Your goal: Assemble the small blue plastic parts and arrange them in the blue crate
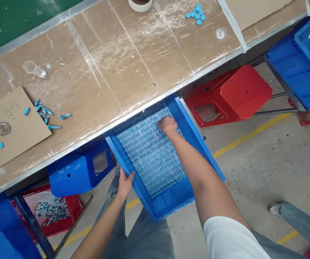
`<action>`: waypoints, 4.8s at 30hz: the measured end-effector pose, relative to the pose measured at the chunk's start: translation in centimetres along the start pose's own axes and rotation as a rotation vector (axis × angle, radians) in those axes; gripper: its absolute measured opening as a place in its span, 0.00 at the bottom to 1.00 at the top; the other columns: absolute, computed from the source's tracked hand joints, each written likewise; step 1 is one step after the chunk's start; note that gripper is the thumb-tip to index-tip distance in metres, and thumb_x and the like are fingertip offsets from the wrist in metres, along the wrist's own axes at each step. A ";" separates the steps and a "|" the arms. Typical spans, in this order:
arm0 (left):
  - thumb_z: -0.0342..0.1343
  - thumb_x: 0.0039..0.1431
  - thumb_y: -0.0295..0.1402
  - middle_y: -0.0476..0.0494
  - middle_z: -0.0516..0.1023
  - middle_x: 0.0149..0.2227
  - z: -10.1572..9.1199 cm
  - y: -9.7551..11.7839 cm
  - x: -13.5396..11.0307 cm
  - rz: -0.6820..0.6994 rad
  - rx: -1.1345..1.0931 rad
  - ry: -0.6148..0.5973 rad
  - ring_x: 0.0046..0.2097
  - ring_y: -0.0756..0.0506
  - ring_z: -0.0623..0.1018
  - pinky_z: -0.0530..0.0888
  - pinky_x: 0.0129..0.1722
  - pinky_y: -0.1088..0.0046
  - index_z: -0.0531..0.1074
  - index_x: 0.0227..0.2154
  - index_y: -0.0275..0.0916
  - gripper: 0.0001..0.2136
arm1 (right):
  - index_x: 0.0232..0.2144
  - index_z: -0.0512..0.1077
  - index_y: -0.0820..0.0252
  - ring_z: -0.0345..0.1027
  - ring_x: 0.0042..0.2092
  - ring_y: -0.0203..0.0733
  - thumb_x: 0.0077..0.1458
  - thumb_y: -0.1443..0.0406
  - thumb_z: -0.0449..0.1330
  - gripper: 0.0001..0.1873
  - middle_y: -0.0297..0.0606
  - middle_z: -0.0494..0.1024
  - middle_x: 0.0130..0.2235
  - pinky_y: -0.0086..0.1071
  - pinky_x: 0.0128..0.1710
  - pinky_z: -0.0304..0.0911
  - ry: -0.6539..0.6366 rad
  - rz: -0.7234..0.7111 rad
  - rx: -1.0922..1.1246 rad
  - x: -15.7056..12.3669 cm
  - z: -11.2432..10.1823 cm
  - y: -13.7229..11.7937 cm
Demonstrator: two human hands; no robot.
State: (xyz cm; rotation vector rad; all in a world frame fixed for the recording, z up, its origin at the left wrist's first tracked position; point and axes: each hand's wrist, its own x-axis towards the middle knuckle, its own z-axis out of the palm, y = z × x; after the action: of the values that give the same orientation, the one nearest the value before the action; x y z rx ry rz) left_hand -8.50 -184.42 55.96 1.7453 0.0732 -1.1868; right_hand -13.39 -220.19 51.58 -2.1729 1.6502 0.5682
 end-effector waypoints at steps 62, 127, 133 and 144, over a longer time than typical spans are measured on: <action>0.61 0.58 0.41 0.39 0.71 0.61 0.0 -0.4 0.1 -0.011 0.028 0.013 0.60 0.39 0.73 0.68 0.61 0.60 0.60 0.63 0.46 0.31 | 0.32 0.81 0.61 0.77 0.44 0.47 0.53 0.61 0.63 0.10 0.41 0.83 0.35 0.31 0.45 0.69 0.062 0.030 0.290 0.8 -0.2 0.5; 0.55 0.62 0.40 0.38 0.68 0.64 -0.2 -1.7 0.4 0.046 0.119 -0.006 0.61 0.40 0.72 0.66 0.63 0.60 0.56 0.65 0.45 0.29 | 0.41 0.82 0.51 0.75 0.46 0.51 0.54 0.59 0.64 0.12 0.38 0.81 0.41 0.39 0.43 0.69 0.083 -0.310 0.070 0.3 0.8 -2.0; 0.55 0.62 0.40 0.38 0.69 0.63 -0.3 -1.8 0.4 0.060 0.124 -0.005 0.61 0.40 0.72 0.67 0.62 0.59 0.57 0.65 0.45 0.29 | 0.42 0.81 0.49 0.74 0.44 0.48 0.52 0.61 0.64 0.14 0.37 0.80 0.42 0.37 0.41 0.69 0.085 -0.403 0.071 0.1 0.9 -1.9; 0.54 0.63 0.40 0.38 0.69 0.63 -0.3 -2.2 0.4 0.053 0.131 -0.017 0.60 0.41 0.73 0.68 0.62 0.62 0.54 0.66 0.44 0.30 | 0.38 0.82 0.49 0.74 0.44 0.46 0.51 0.61 0.64 0.12 0.36 0.80 0.44 0.34 0.40 0.68 0.053 -0.425 0.076 0.2 1.2 -2.5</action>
State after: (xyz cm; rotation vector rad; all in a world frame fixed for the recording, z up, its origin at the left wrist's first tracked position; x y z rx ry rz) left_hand -9.22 -183.21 54.16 1.8395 -0.0622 -1.1904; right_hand -11.06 -219.13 50.52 -2.3985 1.1554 0.3214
